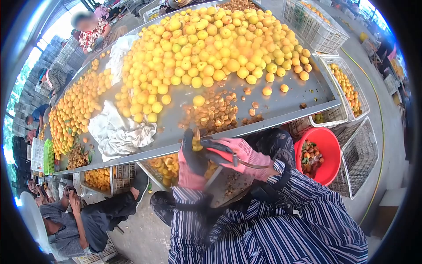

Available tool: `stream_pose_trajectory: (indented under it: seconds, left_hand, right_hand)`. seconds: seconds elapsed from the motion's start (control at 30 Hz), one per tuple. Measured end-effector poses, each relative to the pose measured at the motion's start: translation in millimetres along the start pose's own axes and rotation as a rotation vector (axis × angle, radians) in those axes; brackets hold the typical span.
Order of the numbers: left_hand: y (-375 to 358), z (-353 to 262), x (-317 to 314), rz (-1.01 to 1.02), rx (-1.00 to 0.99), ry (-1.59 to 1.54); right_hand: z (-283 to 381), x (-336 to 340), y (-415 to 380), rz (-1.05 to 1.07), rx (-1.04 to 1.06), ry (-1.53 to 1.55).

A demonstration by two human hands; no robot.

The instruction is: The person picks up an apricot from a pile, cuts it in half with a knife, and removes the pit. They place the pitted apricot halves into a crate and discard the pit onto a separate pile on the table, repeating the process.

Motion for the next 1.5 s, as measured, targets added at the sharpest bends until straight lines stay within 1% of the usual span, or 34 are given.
stream_pose_trajectory:
  seconds: [0.03,0.07,0.1,0.17,0.2,0.23,0.27,0.3,0.37,0.4,0.47,0.5,0.57,0.6,0.63,0.7,0.73,0.77,0.8,0.83,0.9,0.93,0.97,1.03,1.07,1.17,1.2,1.23,1.3,1.33,1.37,1.43,1.47,1.5]
  left_hand:
    - [4.4,-5.7,2.1,0.005,-0.001,0.000]
    - [9.8,-7.7,2.2,0.055,0.127,-0.130]
    - [13.3,-7.7,0.4,0.102,0.255,-0.261]
    - [-0.5,-20.2,-11.4,0.074,0.227,-0.259]
    - [-12.5,-26.8,-18.3,0.083,0.215,-0.132]
    - [-19.8,-29.2,-18.3,0.092,0.201,-0.004]
    - [-26.1,-24.3,-8.7,0.185,0.365,0.012]
    - [-37.1,-31.3,-5.6,0.478,-0.037,0.567]
    - [-45.8,-21.3,8.6,0.642,-0.176,0.829]
    - [-40.5,-7.0,20.3,0.635,-0.183,0.829]
    - [-24.5,17.0,49.2,0.373,-0.153,0.540]
    - [-27.1,19.8,60.8,0.365,-0.156,0.542]
    - [-35.2,15.3,81.0,0.183,-0.327,0.705]
    - [-28.4,37.7,117.6,0.156,-0.250,0.625]
    - [-27.8,43.5,135.0,0.147,-0.257,0.624]
    - [-30.2,52.2,159.0,0.018,-0.107,0.596]
    - [-34.9,45.2,156.4,0.015,-0.105,0.592]
    - [-42.2,28.1,142.8,0.022,-0.234,0.758]
    - [-50.2,11.1,126.4,0.030,-0.365,0.921]
    - [-57.7,-4.4,110.2,0.030,-0.366,0.915]
    - [-70.1,-36.8,78.2,-0.067,-0.322,0.772]
    - [-73.4,-44.7,65.0,-0.095,-0.335,0.603]
    - [-74.3,-52.6,57.0,-0.099,-0.334,0.598]
    - [-77.2,-52.8,39.1,0.174,0.129,-0.192]
    - [-81.7,-50.6,33.5,0.113,0.229,-0.258]
    - [-94.0,-34.9,31.7,0.054,0.269,-0.380]
    - [-98.0,-33.3,34.7,0.148,0.227,-0.385]
    - [-103.6,-33.4,35.1,0.144,0.226,-0.383]
    - [-115.0,-36.6,35.6,0.101,0.160,-0.472]
    - [-121.7,-38.0,43.0,0.202,0.090,-0.438]
    - [-127.0,-40.5,44.5,0.197,0.077,-0.439]
    - [-139.8,-44.2,48.0,0.130,0.072,-0.491]
    - [-142.4,-42.5,50.5,0.128,0.068,-0.492]
    - [-143.2,-40.5,53.5,0.135,0.050,-0.528]
  right_hand:
    - [-9.3,2.0,5.0,0.007,0.001,-0.074]
    - [-17.1,7.1,11.2,-0.020,-0.071,-0.264]
    - [-24.3,13.6,19.2,-0.103,-0.101,-0.279]
    - [-52.6,27.3,34.5,-0.352,-0.135,-0.205]
    - [-61.9,32.2,42.1,-0.353,-0.130,-0.211]
    - [-66.5,39.5,49.7,-0.418,-0.125,-0.458]
    - [-66.6,47.4,60.9,-0.481,-0.117,-0.703]
    - [-74.5,53.7,76.7,-0.295,-0.279,-0.530]
    - [-87.5,47.9,96.0,-0.289,-0.386,-0.517]
    - [-90.6,43.7,106.3,-0.286,-0.378,-0.515]
    - [-96.6,25.3,123.7,-0.019,-0.352,-0.678]
    - [-100.7,17.7,129.5,-0.015,-0.346,-0.672]
    - [-111.3,2.1,140.2,0.100,-0.391,-0.748]
    - [-114.4,-2.3,146.0,0.151,-0.440,-0.750]
    - [-114.7,-4.0,152.4,0.155,-0.430,-0.748]
    - [-115.9,-7.9,158.1,0.212,-0.426,-0.789]
    - [-107.4,-6.1,158.6,0.157,-0.432,-0.749]
    - [-98.0,-3.2,157.7,0.161,-0.429,-0.754]
    - [-86.7,-0.5,155.3,0.122,-0.398,-0.559]
    - [-74.6,2.0,151.5,0.082,-0.367,-0.364]
    - [-52.3,3.0,139.3,0.109,-0.380,-0.262]
    - [-40.7,-0.8,130.0,0.191,-0.356,-0.180]
    - [-29.4,-6.4,119.7,0.273,-0.333,-0.097]
    - [-4.8,-18.7,98.2,0.340,-0.138,-0.079]
    - [15.1,-22.9,91.9,0.419,-0.130,-0.172]
    - [38.9,-33.6,66.6,0.419,-0.048,-0.270]
    - [44.5,-31.9,62.4,0.416,-0.028,-0.294]
    - [43.2,-30.5,57.2,0.416,-0.028,-0.290]
    - [33.0,-19.5,48.0,0.254,-0.255,-0.013]
    - [37.3,-12.6,44.3,0.309,-0.329,-0.210]
    - [46.3,-10.1,39.4,0.315,-0.318,-0.207]
    - [53.3,-5.5,19.2,0.344,-0.478,-0.716]
    - [53.1,-1.9,13.0,0.346,-0.474,-0.715]
    - [55.1,2.1,8.8,0.289,-0.390,-0.528]
Point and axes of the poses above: each hand's wrist, its own y-axis towards the middle knuckle, its own x-axis out of the back of the hand, z = x × y, the point moved 3 cm from there along y, towards the middle knuckle, and after that the axes turned 4 degrees about -z, right-handed, at the moved point
